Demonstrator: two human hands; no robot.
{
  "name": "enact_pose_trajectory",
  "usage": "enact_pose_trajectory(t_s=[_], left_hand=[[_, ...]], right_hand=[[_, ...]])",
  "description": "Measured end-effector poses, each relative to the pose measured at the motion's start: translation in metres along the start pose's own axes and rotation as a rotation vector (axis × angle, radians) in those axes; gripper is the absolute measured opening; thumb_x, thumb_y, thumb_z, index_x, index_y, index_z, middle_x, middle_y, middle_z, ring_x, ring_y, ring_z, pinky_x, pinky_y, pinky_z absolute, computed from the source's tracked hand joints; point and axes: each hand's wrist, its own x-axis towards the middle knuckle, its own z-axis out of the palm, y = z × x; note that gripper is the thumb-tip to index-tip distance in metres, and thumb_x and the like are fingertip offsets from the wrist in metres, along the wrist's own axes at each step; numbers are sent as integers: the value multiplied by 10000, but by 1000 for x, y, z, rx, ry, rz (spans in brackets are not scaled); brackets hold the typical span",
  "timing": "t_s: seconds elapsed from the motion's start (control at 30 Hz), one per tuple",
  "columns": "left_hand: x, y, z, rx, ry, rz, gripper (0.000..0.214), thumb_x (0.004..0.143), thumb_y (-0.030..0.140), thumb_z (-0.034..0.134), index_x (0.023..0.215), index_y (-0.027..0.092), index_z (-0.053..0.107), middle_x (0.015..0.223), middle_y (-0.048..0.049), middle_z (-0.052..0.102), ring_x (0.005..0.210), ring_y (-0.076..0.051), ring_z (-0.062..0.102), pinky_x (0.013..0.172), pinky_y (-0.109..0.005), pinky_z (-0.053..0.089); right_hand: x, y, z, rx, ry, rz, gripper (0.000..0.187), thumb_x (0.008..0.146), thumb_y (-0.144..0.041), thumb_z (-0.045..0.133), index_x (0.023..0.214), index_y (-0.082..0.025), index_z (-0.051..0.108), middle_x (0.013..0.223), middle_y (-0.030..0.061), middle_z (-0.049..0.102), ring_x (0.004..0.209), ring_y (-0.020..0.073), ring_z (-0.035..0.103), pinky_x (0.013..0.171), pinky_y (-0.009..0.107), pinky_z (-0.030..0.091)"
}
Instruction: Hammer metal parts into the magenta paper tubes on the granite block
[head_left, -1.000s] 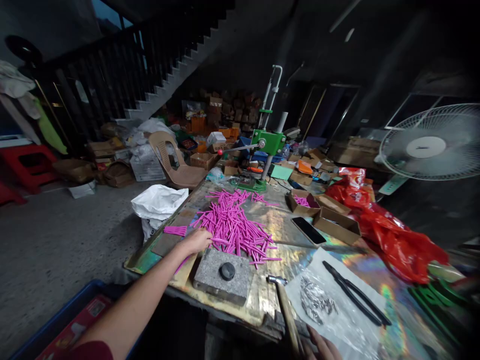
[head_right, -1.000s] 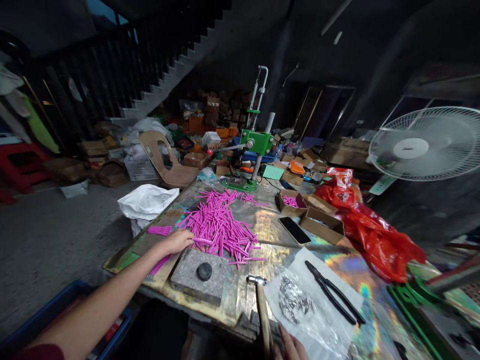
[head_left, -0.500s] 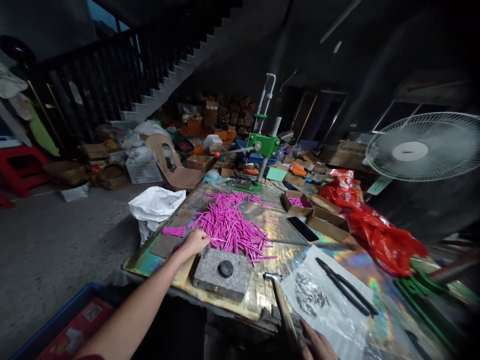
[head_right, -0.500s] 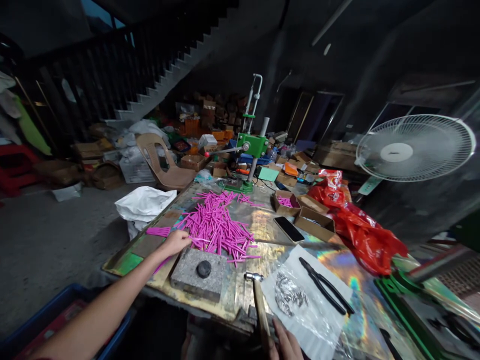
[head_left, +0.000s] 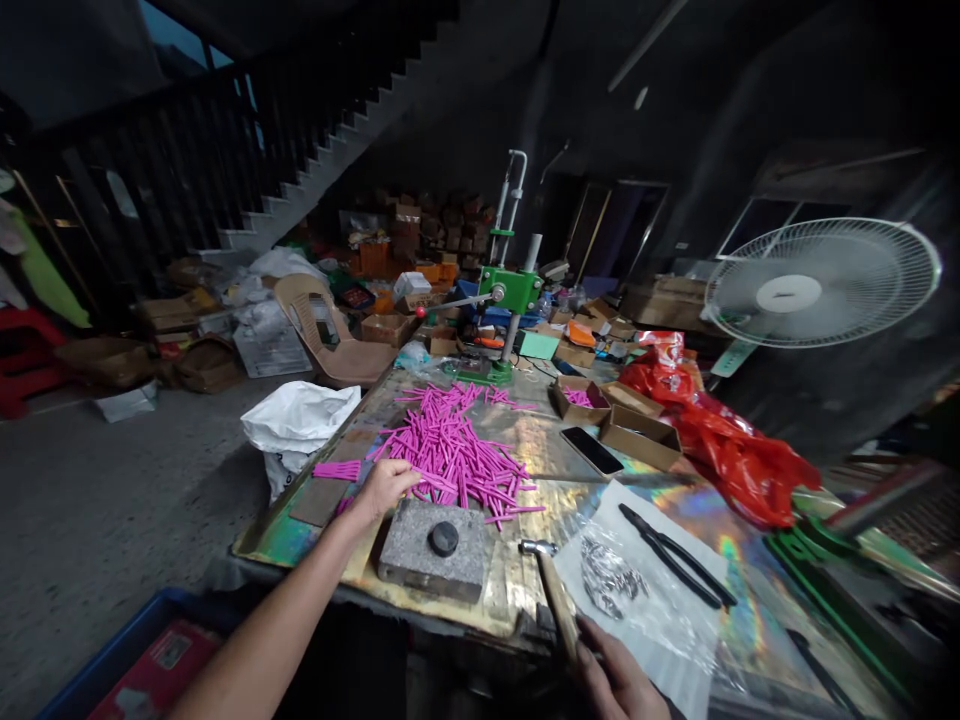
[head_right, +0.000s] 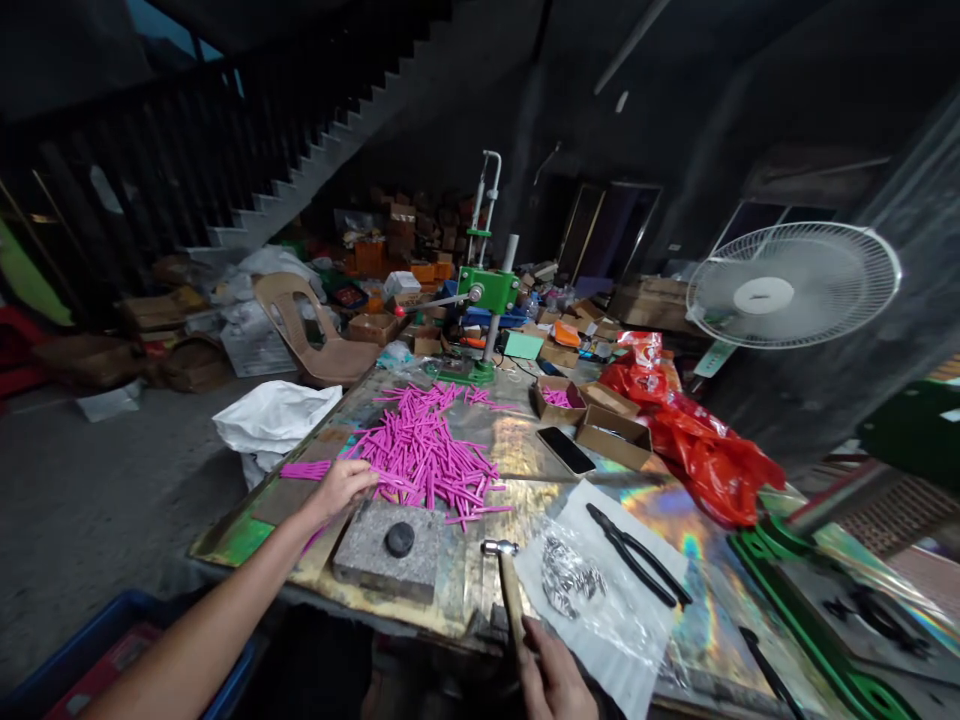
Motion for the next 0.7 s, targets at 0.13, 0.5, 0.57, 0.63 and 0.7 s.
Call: enact_pose_trajectory(t_s=[0.13,0.5,0.57,0.63,0.7], left_hand=[[-27,30,11,-162,-167,62,267,622,405,443,475,185,412,452,54,359,449,-86,324,443,-222,261],[-73,39,60,-447,-347,2,290,649,437,520,575,159,553,503,39,389,475,-91,318,455,-229,260],[-78,39,67,-498,-312,-13,303,651,444,541,599,147,575,515,37,403,480,-89,333,457,-220,273],[-83,40,73,-547,-261,-32,311,649,439,563,596,134,581,522,33,425,477,-83,351,460,-212,282],[-88,40,78,-595,-222,-60,312,642,432,581,599,123,587,528,28,452,469,-79,368,459,-206,288]], right_hand=[[18,-50,9,199,-26,-5,439,732,-456,491,1002,-141,635,1050,123,639,982,264,572,831,343,462],[24,-83,37,679,-300,152,384,719,-545,537,615,-186,446,466,-92,283,408,65,227,378,189,180],[20,-83,36,740,-289,214,404,675,-561,573,602,-185,443,468,-91,276,420,66,209,390,193,158],[17,-84,35,791,-263,283,410,641,-566,598,589,-189,445,450,-93,274,405,67,205,390,199,153],[16,-85,35,845,-243,341,410,620,-567,611,576,-196,441,424,-96,277,381,68,205,381,204,154]])
